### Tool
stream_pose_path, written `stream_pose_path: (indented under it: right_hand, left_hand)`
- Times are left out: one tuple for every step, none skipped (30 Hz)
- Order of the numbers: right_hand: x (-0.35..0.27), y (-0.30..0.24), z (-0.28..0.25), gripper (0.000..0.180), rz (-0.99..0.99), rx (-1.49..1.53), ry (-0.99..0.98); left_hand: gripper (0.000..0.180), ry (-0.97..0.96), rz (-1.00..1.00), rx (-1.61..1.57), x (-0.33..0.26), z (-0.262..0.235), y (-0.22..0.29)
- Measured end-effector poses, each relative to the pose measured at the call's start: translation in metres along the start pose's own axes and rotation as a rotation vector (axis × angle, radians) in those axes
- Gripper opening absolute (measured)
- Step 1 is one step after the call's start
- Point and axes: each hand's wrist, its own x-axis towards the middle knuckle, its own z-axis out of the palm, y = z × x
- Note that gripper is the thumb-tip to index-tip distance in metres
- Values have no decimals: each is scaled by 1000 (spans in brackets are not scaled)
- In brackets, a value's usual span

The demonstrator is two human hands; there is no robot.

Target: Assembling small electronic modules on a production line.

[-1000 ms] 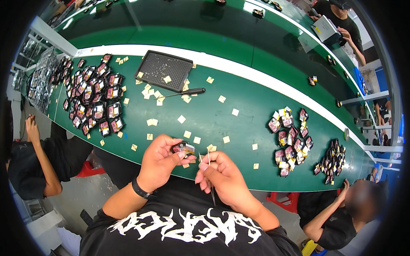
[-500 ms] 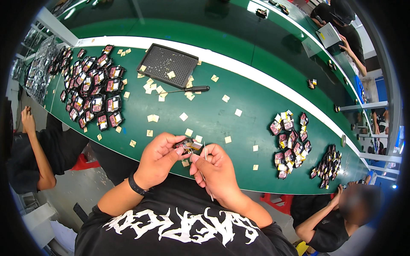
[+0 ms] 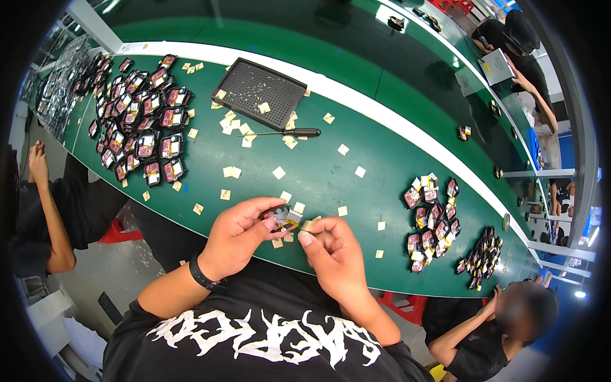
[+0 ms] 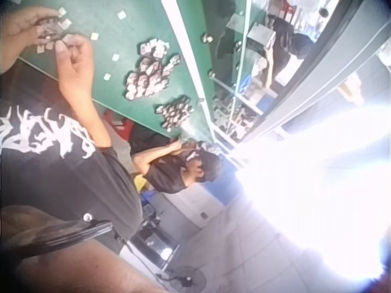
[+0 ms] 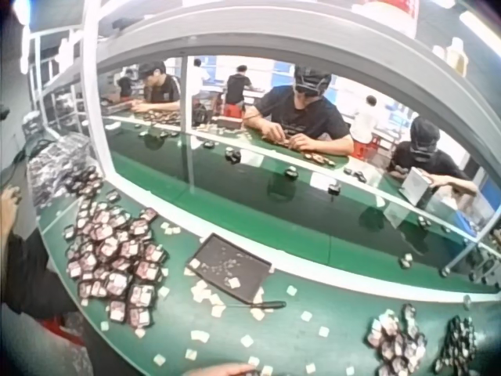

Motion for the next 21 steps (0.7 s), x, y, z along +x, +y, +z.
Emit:
stream_pose_path:
  right_hand:
    - [1, 1, -2, 14, 1, -1, -1]
    - [2, 4, -6, 17, -54, -77, 3]
    - [3, 5, -9, 21, -109, -153, 9]
    - [3, 5, -8, 21, -109, -153, 11]
    - [5, 3, -5, 22, -171, -222, 19]
    - [8, 1, -1, 23, -232, -292, 24]
    - [12, -2, 1, 23, -233, -295, 25]
    - [15, -6, 3, 21, -299, -484, 34]
    - [18, -10, 6, 19, -365, -675, 41]
    - [18, -13, 9, 14, -365, -702, 56]
    - [19, -13, 9, 14, -366, -708, 53]
    - [18, -13, 9, 14, -312, -696, 45]
    - [18, -13, 9, 14, -257, -683, 37]
    - [17, -13, 11, 14, -257, -687, 32]
    - [15, -15, 13, 14, -220, -632, 59]
    - [14, -15, 14, 13, -182, -575, 86]
    - [13, -15, 14, 13, -182, -577, 85]
    - [13, -14, 14, 13, -191, -608, 88]
    - [13, -13, 13, 12, -201, -638, 91]
    - [14, -13, 13, 12, -200, -639, 90]
    - [14, -12, 13, 12, -239, -660, 92]
  left_hand:
    - [32, -7, 17, 5, 0, 1, -1]
    - [32, -6, 17, 4, 0, 2, 0]
    - [32, -5, 9, 32, 0, 3, 1]
    - [31, -4, 2, 60, 1, 3, 1]
    - [31, -7, 1, 59, 0, 4, 0]
    - [29, 2, 6, 76, 0, 4, -1]
    - [27, 12, 11, 94, 0, 4, -2]
    - [27, 10, 13, 91, 0, 4, -3]
    - [26, 23, 29, 106, 0, 5, -4]
    - [25, 36, 45, 120, -1, 5, -5]
    - [25, 37, 49, 116, -1, 6, -5]
    - [25, 40, 57, 148, -1, 7, -5]
    - [24, 43, 65, 181, -2, 7, -5]
    - [24, 48, 68, 178, -1, 8, -6]
    - [24, 55, 65, 161, 0, 8, -6]
    - [23, 62, 61, 146, 0, 8, -5]
    - [23, 64, 62, 144, 1, 7, -6]
    - [23, 62, 55, 151, 1, 6, -6]
    - [22, 60, 48, 158, 2, 6, -7]
    - [22, 61, 48, 157, 2, 6, -7]
    - [22, 56, 41, 181, 2, 6, -6]
